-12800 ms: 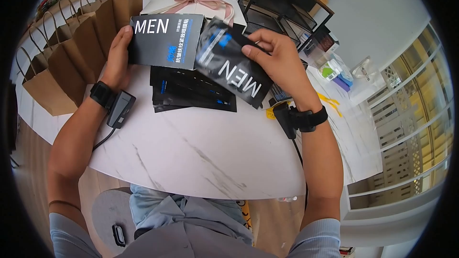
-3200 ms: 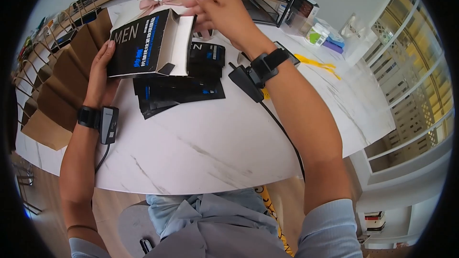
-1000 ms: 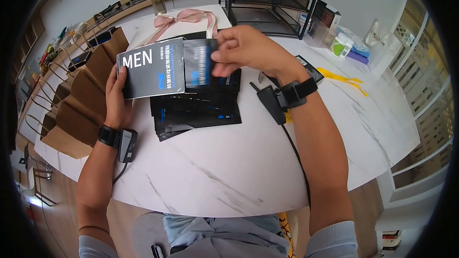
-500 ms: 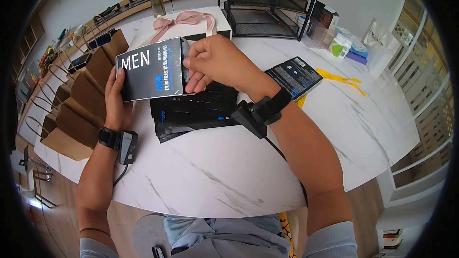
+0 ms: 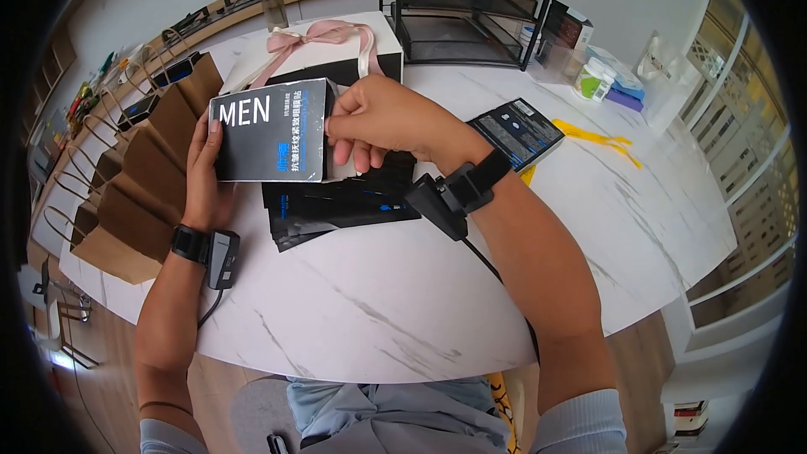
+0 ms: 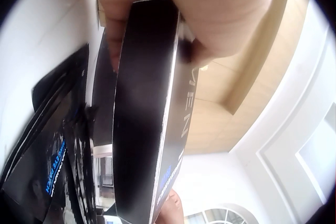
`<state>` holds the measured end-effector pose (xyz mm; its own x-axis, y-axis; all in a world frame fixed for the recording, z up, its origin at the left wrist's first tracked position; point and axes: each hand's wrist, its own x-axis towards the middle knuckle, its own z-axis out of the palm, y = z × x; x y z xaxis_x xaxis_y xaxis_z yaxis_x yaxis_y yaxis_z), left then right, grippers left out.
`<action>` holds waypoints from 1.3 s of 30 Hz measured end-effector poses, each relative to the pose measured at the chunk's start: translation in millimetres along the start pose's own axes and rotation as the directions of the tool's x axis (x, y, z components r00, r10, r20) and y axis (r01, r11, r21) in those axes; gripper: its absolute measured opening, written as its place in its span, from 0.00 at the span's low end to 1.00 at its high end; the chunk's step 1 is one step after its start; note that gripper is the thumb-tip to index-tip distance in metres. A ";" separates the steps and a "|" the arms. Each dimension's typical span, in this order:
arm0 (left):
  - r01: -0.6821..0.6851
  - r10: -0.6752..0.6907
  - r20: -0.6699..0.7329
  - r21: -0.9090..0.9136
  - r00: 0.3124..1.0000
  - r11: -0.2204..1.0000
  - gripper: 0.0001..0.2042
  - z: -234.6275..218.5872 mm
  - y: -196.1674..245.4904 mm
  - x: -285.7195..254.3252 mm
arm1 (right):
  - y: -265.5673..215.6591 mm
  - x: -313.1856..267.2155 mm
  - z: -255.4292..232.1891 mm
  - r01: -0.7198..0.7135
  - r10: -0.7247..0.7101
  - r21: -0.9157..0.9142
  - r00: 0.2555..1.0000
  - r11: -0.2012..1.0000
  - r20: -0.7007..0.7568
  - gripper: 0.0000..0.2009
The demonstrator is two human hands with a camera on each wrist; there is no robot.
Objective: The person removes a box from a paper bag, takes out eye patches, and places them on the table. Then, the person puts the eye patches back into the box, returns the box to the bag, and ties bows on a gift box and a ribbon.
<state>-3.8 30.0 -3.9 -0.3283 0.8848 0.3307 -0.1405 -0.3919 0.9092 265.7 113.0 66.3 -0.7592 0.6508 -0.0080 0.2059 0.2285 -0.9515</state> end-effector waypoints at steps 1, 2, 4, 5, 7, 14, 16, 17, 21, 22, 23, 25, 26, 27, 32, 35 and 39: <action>-0.008 0.008 0.007 0.017 1.000 1.000 0.26 2.8 2.0 -1.4 | 1.8 0.6 -0.3 -0.013 0.013 -0.035 1.000 0.999 -0.006 0.08; -0.016 0.015 0.012 0.035 1.000 0.999 0.26 5.1 4.0 -3.1 | 2.9 1.5 -0.1 -0.026 0.026 -0.071 1.000 0.997 -0.011 0.08; 0.025 -0.026 0.028 0.033 0.999 0.999 0.26 8.9 7.7 -7.1 | 2.3 3.4 1.1 -0.039 0.035 -0.056 0.997 0.998 -0.064 0.09; 0.062 -0.064 0.042 0.033 0.997 0.998 0.26 9.4 8.5 -8.3 | 1.6 4.1 1.5 -0.049 0.044 -0.043 0.992 0.998 -0.115 0.09; 0.078 -0.080 0.026 0.052 0.996 0.996 0.27 8.2 4.4 -7.9 | 1.3 3.3 0.1 -0.022 0.016 -0.069 0.996 0.997 -0.092 0.09; 0.135 -0.127 0.121 -0.057 0.984 0.989 0.23 -2.4 -0.9 -0.7 | 3.5 3.1 8.5 0.125 -0.140 -0.133 0.984 0.983 -0.111 0.08; 0.097 -0.097 0.090 0.003 0.991 0.995 0.22 -4.7 -6.1 0.8 | 4.0 3.8 2.5 0.131 -0.143 -0.114 0.984 0.985 -0.105 0.08; 0.060 -0.064 0.063 0.065 0.996 0.996 0.21 -5.9 -6.9 1.1 | 2.8 4.1 0.9 0.137 -0.146 -0.095 0.984 0.986 -0.100 0.08; 0.041 -0.043 0.035 0.066 0.998 0.997 0.19 -2.0 -4.2 -0.3 | -2.2 -1.2 3.6 0.115 -0.132 -0.172 0.987 0.978 -0.092 0.08; 0.029 -0.031 0.031 0.061 0.999 0.998 0.19 -5.3 -6.5 1.2 | -0.8 -1.1 2.9 0.114 -0.130 -0.171 0.987 0.979 -0.090 0.08; 0.016 -0.018 0.026 0.056 0.999 0.998 0.19 -8.7 -8.4 2.6 | 1.3 0.2 1.0 0.151 -0.165 -0.111 0.978 0.982 -0.129 0.08; 0.011 -0.011 -0.010 0.056 1.000 0.998 0.19 -14.5 -9.7 5.4 | 7.8 3.6 -10.6 0.171 -0.178 -0.054 0.965 0.984 -0.191 0.09; 0.005 -0.003 -0.040 0.055 0.999 0.998 0.19 -16.3 -9.4 5.9 | 12.4 3.4 -17.4 0.212 -0.205 0.015 0.960 0.977 -0.190 0.10; 0.002 0.000 -0.043 0.053 0.999 0.999 0.19 -15.6 -8.2 5.1 | 16.7 2.3 -24.9 0.251 -0.232 0.082 0.954 0.965 -0.192 0.11; 0.024 -0.026 -0.054 -0.043 0.998 0.999 0.19 -10.4 -4.9 2.1 | 27.8 -6.7 -56.5 0.136 -0.108 0.174 0.981 0.975 -0.162 0.12; -0.007 0.003 -0.066 -0.062 0.998 0.998 0.20 -7.3 -4.8 2.3 | 20.3 -8.8 -51.5 0.161 -0.143 0.129 0.980 0.979 -0.140 0.13; -0.046 0.044 -0.074 -0.024 0.996 0.999 0.20 -6.5 -7.2 2.9 | 1.5 -9.6 -33.8 0.211 -0.211 0.095 0.977 0.973 -0.008 0.14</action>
<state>-9.8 33.8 -11.1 -0.4022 0.8458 0.3505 -0.1475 -0.4377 0.8870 294.2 131.5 75.4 -0.7809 0.5934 0.1952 -0.0186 0.2903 -0.9568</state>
